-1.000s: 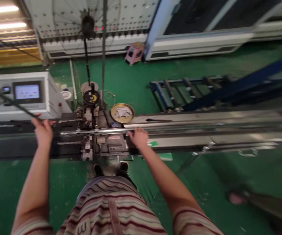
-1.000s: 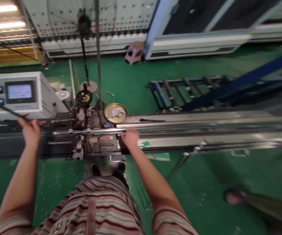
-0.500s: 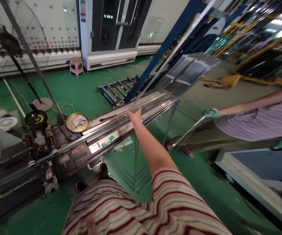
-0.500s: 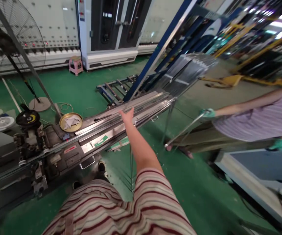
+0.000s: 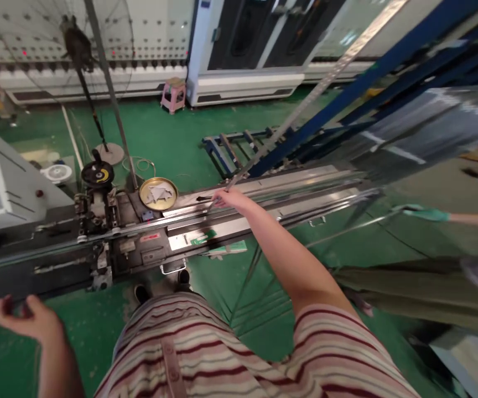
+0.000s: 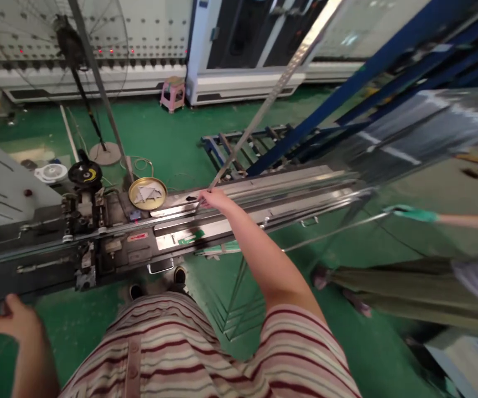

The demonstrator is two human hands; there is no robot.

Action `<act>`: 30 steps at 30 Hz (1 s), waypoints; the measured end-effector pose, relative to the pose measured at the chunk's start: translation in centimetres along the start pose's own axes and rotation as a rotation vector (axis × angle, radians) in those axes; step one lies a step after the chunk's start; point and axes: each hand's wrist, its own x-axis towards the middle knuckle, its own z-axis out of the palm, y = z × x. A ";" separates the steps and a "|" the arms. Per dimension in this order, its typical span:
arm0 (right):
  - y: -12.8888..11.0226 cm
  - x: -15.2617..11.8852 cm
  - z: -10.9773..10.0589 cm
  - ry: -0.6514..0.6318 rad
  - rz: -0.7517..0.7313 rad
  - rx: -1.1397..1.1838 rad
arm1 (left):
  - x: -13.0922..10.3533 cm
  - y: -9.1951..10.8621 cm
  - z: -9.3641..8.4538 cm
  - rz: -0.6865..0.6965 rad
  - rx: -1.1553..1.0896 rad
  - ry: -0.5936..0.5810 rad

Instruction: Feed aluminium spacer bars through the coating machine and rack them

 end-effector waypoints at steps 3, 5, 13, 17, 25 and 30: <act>-1.2 -1.2 4.5 -0.081 -0.032 -0.045 | -1.5 -4.9 0.3 0.065 -0.044 0.222; -1.9 -2.0 7.6 -0.134 -0.068 -0.081 | -1.5 -7.2 0.3 0.036 -0.063 0.223; -4.9 -5.1 20.5 -0.301 -0.204 -0.227 | 1.5 -10.9 -3.5 0.034 -0.164 0.221; -6.9 -6.6 26.9 -0.359 -0.306 -0.317 | 1.8 -13.3 -5.9 -0.017 -0.147 0.234; -11.4 -9.9 39.4 -0.420 -0.465 -0.444 | 3.1 -18.3 -12.5 -0.081 -0.108 0.305; -14.3 -12.0 47.9 -0.448 -0.509 -0.470 | 4.4 -20.8 -15.7 -0.127 -0.080 0.337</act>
